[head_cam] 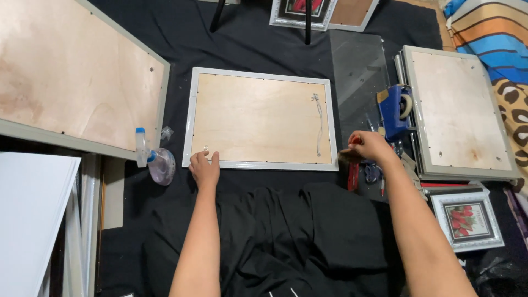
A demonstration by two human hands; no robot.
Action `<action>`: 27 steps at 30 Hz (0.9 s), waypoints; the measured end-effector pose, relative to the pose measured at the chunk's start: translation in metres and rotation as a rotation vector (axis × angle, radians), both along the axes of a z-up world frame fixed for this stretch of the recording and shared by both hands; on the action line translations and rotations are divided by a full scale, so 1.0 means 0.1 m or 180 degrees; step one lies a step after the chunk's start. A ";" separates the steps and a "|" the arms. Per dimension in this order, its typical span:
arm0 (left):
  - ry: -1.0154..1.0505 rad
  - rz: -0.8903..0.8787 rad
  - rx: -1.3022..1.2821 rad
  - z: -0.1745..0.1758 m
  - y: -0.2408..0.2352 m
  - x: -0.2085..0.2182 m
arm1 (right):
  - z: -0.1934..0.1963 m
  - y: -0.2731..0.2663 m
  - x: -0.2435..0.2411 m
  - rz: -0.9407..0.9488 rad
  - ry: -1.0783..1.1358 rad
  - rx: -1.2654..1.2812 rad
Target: The person places a wooden backing board onto a picture frame and uses a brush to press down the edges of the frame. The person then uses a utility knife to trim excess material along the frame's perimeter.
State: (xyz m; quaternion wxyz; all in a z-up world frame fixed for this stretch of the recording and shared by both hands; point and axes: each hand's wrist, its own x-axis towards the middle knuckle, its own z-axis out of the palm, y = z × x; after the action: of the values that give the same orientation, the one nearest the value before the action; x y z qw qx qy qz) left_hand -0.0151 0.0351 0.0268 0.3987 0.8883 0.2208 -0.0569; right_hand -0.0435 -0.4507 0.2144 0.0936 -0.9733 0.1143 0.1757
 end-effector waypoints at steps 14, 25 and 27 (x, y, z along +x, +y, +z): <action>0.0358 -0.0395 0.0365 0.57 -0.33 -0.19 | -0.54 -0.31 -0.23 -0.0697 -0.0921 0.0152; -0.0685 0.0092 0.1718 -0.24 -0.71 -0.18 | -0.55 0.20 0.09 -0.1076 -0.0994 0.0334; -0.0827 0.0139 0.2167 -0.21 -0.73 -0.16 | -0.63 0.19 0.37 -0.1050 -0.0994 0.0262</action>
State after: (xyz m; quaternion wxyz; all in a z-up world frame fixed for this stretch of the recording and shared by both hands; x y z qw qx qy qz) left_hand -0.0311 -0.0383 0.0054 0.1060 0.9650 0.1936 0.1417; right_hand -0.0065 -0.4318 0.1515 0.1772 -0.9522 0.2488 0.0098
